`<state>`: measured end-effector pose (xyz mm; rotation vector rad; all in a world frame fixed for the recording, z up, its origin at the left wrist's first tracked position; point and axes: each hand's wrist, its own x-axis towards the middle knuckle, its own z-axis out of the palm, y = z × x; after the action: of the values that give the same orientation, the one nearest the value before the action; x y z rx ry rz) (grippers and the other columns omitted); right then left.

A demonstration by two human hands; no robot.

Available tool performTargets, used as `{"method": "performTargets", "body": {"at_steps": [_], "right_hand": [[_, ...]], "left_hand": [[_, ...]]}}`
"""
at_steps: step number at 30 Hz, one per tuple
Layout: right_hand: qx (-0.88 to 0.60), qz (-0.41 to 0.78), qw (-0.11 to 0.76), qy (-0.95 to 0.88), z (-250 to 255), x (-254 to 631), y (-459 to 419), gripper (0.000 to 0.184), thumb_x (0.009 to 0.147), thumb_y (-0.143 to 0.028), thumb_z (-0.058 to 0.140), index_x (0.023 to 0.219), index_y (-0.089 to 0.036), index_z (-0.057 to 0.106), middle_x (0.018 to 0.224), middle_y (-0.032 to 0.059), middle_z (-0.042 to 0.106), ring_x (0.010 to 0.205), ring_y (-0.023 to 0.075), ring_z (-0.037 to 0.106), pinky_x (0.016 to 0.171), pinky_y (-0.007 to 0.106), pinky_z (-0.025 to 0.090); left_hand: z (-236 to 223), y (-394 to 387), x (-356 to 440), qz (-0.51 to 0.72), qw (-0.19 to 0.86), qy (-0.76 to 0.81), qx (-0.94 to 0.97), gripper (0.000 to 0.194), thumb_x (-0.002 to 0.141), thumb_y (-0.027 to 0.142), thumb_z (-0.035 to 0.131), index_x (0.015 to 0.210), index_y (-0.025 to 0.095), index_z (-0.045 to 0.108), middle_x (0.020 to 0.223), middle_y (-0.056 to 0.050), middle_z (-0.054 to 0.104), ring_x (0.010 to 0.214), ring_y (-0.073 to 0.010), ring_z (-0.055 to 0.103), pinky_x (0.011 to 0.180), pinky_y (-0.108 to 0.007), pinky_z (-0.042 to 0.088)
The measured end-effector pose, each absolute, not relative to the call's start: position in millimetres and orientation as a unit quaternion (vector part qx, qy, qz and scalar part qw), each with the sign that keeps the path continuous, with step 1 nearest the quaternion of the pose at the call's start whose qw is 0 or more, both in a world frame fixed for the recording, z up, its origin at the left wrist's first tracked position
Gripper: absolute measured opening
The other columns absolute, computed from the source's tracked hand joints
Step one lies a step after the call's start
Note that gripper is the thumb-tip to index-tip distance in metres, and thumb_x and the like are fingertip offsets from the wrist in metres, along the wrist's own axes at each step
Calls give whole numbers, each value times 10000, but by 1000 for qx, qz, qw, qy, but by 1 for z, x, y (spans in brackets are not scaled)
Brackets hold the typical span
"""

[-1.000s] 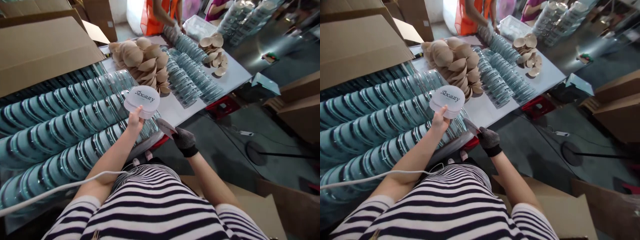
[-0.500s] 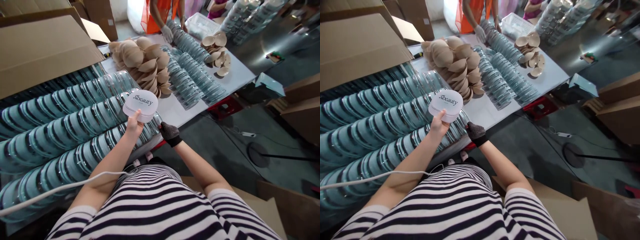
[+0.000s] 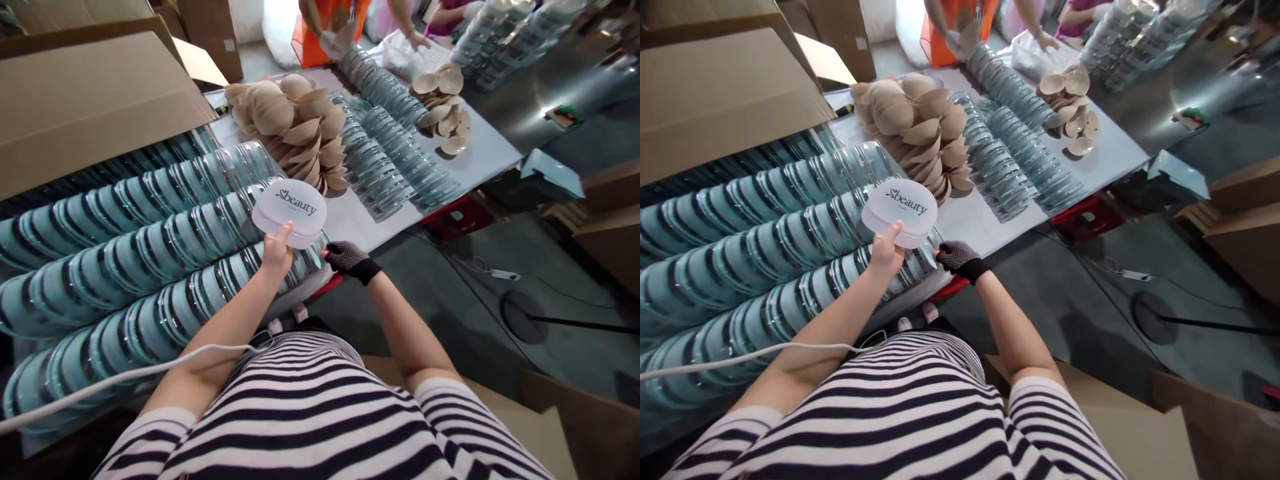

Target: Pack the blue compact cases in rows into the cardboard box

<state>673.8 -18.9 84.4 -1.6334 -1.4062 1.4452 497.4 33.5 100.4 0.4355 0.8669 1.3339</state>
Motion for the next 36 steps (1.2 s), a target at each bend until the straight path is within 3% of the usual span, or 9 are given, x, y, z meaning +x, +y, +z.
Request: {"method": "performTargets", "body": {"at_steps": [3,6,8,13,16,20,24,28,36], "right_hand": [[-671,282,379,-571,110,671,1,484,935,-537,409,1190,-181,616,992,101,709,866,203,669,788,330,554],[-649,141,381,-643,129,652,3,583,932,-498,415,1396,-154,495,1368,160,580,1254,266,543,1070,436,439],[-642,88,356,-674,134,632,-6,594,934,-466,424,1422,-132,477,1427,176,528,1319,284,484,1119,463,384],[-730,101,331,-590,130,609,-27,489,980,-361,297,1275,-92,580,1116,175,694,982,240,659,870,356,529],[-794,28,333,-507,127,631,-57,505,980,-391,284,1159,-57,618,978,193,705,873,251,667,766,351,531],[-772,0,226,-594,111,650,-123,485,954,-452,362,1053,-92,672,872,176,720,785,253,679,711,319,505],[-751,70,82,-651,87,622,-132,418,994,-371,332,1158,-145,643,968,145,743,831,213,699,713,260,465],[-749,148,-30,-645,86,593,-86,420,1008,-425,353,1298,-174,524,986,138,744,869,239,712,702,282,460],[-757,172,39,-629,81,586,-62,348,1013,-353,330,1184,-204,592,1049,111,727,940,234,698,769,306,492]], "left_hand": [[104,26,496,607,668,365,230,433,752,96,747,1172,175,682,1116,-71,746,1111,-211,675,1056,-354,487],[108,14,489,612,650,371,255,417,720,121,774,1129,159,702,1050,-76,759,1035,-219,700,1010,-362,515],[109,7,484,617,625,410,246,374,706,94,767,1071,161,722,980,-60,769,984,-209,711,974,-347,533],[113,2,472,599,641,436,200,338,703,-4,707,987,175,741,940,-39,772,963,-197,721,953,-332,548],[116,9,460,626,634,415,183,423,735,1,705,1118,181,709,1093,-62,753,1081,-214,693,1025,-361,516],[115,21,443,635,645,401,142,510,813,24,649,1289,203,619,1216,-77,713,1140,-218,670,1052,-401,503],[111,23,442,623,653,412,127,501,828,12,628,1296,192,615,1193,-79,722,1136,-207,672,1047,-375,508],[110,20,446,619,651,419,132,446,831,12,634,1245,178,646,1132,-69,744,1114,-193,680,1043,-351,511],[108,21,443,612,662,414,129,451,827,13,632,1246,179,648,1163,-80,734,1127,-201,675,1049,-368,505]]}}
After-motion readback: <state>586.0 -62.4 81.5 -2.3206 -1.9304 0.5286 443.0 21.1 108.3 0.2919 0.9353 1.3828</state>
